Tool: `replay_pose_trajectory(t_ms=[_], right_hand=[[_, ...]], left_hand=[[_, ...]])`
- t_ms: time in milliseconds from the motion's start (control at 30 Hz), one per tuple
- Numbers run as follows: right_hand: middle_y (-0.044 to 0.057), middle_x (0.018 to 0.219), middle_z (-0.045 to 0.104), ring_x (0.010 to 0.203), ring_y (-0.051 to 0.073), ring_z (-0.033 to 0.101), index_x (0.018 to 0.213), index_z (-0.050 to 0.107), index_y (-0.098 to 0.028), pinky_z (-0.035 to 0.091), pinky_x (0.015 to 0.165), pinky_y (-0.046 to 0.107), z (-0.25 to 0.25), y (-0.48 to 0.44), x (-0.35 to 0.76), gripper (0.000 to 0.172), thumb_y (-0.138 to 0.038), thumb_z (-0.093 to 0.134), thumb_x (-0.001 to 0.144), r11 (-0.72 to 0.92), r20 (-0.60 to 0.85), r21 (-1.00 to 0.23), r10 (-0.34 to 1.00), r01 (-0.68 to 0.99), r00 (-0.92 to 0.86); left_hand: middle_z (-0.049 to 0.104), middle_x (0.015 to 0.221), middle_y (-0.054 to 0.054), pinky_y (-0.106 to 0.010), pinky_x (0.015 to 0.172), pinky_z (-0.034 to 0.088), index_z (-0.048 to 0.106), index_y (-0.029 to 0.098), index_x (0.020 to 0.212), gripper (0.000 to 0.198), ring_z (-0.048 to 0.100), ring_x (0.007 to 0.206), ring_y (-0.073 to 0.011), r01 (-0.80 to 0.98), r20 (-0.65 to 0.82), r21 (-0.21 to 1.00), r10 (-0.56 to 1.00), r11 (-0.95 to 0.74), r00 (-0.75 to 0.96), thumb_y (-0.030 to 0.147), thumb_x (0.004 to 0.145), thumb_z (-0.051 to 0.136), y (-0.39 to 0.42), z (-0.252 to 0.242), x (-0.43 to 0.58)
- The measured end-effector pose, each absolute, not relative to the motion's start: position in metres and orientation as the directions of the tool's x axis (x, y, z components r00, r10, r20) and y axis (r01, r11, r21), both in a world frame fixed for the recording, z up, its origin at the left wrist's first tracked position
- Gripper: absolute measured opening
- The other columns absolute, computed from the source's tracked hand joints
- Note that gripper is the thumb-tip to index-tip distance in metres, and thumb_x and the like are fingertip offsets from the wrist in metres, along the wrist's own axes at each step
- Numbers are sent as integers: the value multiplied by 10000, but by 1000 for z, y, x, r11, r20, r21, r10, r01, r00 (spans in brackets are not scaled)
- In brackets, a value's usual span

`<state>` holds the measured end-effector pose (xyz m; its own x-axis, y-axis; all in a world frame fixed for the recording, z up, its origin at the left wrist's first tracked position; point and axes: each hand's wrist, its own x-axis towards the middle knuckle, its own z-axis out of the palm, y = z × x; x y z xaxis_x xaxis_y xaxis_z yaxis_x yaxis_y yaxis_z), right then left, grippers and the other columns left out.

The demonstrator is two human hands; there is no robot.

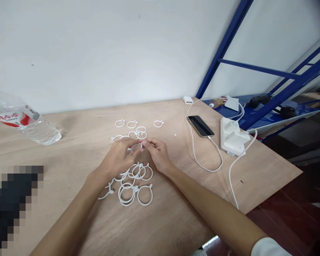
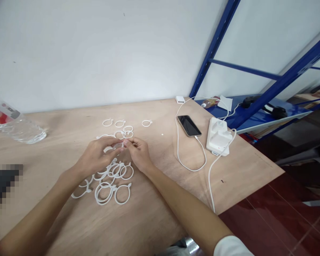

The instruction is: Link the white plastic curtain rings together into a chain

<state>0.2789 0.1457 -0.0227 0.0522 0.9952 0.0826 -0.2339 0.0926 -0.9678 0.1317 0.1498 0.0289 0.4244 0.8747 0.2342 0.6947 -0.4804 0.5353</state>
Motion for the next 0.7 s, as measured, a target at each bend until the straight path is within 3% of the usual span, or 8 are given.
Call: replay_pose_trajectory(t_ms=[167, 267, 433, 700], right_hand=[[4, 738, 676, 740, 147, 577, 748, 709, -181, 435, 721, 261, -24, 146, 278, 193, -344, 609, 769, 156, 143, -976, 986, -150, 89], [11, 779, 699, 798, 164, 596, 740, 728, -203, 437, 753, 283, -22, 143, 278, 152, -275, 598, 775, 205, 205, -978, 979, -40, 9], [7, 779, 720, 893, 178, 601, 700, 743, -246, 419, 882, 331, -19, 140, 276, 169, -138, 617, 731, 330, 321, -939, 942, 98, -93], [22, 746, 691, 857, 183, 564, 745, 755, -229, 420, 831, 325, -22, 142, 276, 145, -153, 631, 739, 322, 320, -937, 947, 135, -38]], left_hand=[[708, 1052, -47, -315, 841, 483, 687, 222, 1006, 383, 633, 960, -216, 655, 215, 652, 922, -381, 322, 493, 859, 459, 158, 31, 119], [686, 1113, -80, -376, 951, 420, 669, 193, 1036, 392, 586, 1069, -242, 762, 246, 540, 933, -358, 264, 448, 874, 419, 169, 23, 103], [686, 1103, -80, -466, 1005, 340, 671, 221, 995, 307, 563, 1105, -276, 856, 220, 335, 916, -393, 334, 390, 800, 504, 182, 2, 84], [725, 995, -68, -423, 929, 420, 701, 234, 881, 282, 629, 990, -271, 868, 227, 351, 931, -351, 285, 377, 811, 469, 183, -5, 81]])
